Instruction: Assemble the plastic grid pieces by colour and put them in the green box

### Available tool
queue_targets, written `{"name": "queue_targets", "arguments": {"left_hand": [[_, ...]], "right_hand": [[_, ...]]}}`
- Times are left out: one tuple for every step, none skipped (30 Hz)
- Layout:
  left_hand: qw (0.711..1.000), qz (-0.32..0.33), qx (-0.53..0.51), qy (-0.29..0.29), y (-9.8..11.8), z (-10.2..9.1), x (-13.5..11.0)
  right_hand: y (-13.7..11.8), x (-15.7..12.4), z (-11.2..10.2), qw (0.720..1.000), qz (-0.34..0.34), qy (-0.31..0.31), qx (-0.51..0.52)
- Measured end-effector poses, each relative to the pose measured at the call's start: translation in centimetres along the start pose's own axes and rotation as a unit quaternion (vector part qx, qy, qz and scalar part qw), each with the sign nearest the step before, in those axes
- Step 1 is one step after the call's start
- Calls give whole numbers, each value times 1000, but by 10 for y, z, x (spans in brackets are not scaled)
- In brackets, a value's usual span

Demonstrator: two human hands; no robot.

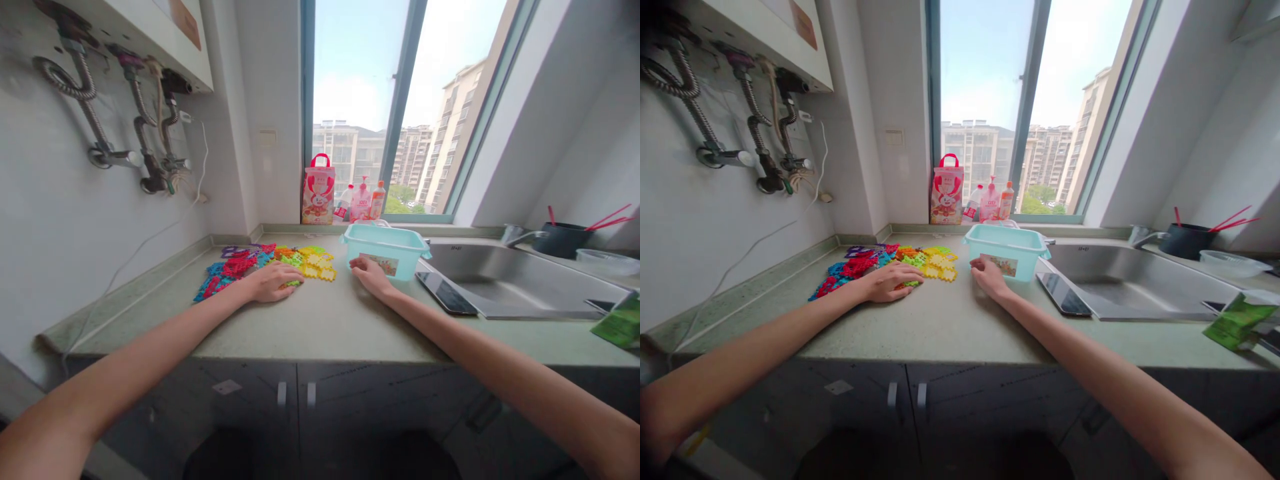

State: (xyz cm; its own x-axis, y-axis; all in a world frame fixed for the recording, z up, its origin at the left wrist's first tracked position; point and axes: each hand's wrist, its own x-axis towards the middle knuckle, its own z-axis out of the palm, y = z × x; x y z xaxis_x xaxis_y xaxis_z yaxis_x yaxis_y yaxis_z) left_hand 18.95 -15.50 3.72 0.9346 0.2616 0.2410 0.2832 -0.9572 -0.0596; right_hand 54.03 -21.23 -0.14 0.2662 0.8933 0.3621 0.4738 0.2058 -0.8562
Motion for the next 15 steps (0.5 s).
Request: {"name": "queue_targets", "arguments": {"left_hand": [[1000,-6,-7,-3,-4,-4,-1],[1000,-14,-17,-8,-7,-8,-1],[999,-22,-29,-18,-10,-13,0],[998,-33,-41,-31,-13,-17,4],[997,-46,-49,-45,-14,-21,8],[996,-58,-52,-54,-16,-23,14],[995,-68,-46,-54,-17,-24,22],[996,-79,-29,-37,-17,-23,29],[996,-87,-4,-8,-17,-21,36],[995,-91,25,24,-17,-18,42],[993,-91,53,51,-17,-14,47],[991,-90,76,70,-17,-11,48],[989,-88,91,81,-18,-9,48],[987,-88,100,85,-20,-8,45],[986,-93,105,88,-23,-9,40]], "right_hand": [[-2,5,5,1000,-3,-8,-4],[-3,10,11,1000,-4,-16,-2],[-5,14,16,1000,-5,-26,0],[-7,17,19,999,-5,-35,2],[-8,20,21,999,-4,-46,8],[-8,22,21,998,-3,-63,21],[-8,24,19,995,-3,-88,36],[-8,25,14,991,-2,-123,51],[-7,25,6,984,2,-163,68],[-5,26,-4,976,9,-204,79],[-3,27,-15,968,22,-233,86],[-1,28,-27,964,39,-249,90],[2,30,-39,961,60,-260,80],[5,33,-50,958,83,-267,58],[9,36,-60,958,108,-266,28]]}}
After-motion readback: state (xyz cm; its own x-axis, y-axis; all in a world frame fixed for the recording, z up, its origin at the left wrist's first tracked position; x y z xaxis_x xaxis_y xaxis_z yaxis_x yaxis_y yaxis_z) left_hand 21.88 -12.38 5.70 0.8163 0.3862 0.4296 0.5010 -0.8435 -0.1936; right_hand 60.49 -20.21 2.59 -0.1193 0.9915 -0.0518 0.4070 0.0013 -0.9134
